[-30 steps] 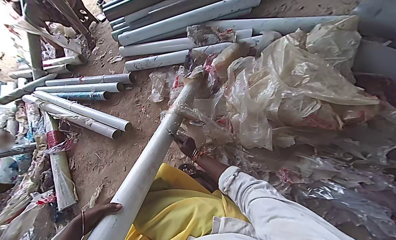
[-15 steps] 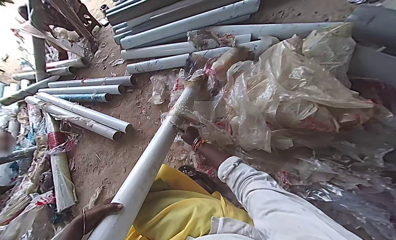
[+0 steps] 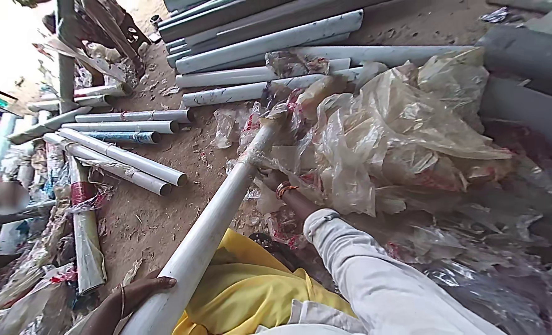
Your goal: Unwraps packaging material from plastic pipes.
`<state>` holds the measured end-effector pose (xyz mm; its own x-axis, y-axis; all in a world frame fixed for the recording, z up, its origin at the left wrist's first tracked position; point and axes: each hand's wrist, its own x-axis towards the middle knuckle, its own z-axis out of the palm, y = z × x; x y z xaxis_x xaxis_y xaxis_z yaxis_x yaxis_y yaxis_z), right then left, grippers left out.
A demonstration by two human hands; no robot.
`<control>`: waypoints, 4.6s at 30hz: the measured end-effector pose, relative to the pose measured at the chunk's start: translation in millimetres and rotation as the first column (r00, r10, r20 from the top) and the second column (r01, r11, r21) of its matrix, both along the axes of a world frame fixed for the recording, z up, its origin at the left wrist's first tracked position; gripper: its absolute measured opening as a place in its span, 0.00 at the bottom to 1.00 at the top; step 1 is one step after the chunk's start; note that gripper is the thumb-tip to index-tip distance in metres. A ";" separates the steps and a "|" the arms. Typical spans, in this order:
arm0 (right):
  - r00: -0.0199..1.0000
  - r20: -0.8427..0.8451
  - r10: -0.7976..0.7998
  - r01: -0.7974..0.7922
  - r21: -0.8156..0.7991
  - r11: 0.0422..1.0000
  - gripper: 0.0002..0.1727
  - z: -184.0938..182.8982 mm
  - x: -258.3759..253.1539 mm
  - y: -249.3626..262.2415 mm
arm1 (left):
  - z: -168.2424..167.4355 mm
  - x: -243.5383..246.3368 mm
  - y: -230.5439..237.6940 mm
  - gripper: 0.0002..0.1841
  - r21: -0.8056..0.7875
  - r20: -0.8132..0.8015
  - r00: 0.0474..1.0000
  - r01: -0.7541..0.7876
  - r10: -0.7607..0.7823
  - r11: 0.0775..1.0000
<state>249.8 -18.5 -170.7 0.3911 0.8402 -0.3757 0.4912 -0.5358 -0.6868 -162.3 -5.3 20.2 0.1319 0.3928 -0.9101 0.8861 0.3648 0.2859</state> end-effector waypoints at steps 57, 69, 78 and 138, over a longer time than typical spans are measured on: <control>0.992 0.002 0.124 -0.124 0.067 0.990 0.24 29.1 -84.4 -98.8 | 26.1 -18.2 -175.7 0.56 0.594 -0.693 0.714 0.644 -0.100 0.482; 0.981 -0.004 0.192 -0.190 0.114 0.975 0.24 39.2 -81.0 -82.8 | -5.1 90.1 -96.3 0.61 0.343 -0.684 0.669 0.648 -0.293 0.680; 0.899 0.016 0.438 -0.434 0.157 0.887 0.24 66.1 -125.5 -119.1 | -3.4 46.9 -121.2 0.57 0.466 -0.692 0.655 0.727 -0.305 0.504; 0.958 -0.161 0.237 -0.156 0.401 0.903 0.21 -4.3 -119.6 -124.2 | -7.4 37.6 -113.6 0.62 0.403 -0.679 0.655 0.711 -0.332 0.576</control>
<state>130.2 -142.7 -175.0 0.1533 0.9860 -0.0650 0.3888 -0.1207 -0.9134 -124.7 -118.9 12.8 0.1315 0.8622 -0.4891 0.9129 -0.2976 -0.2793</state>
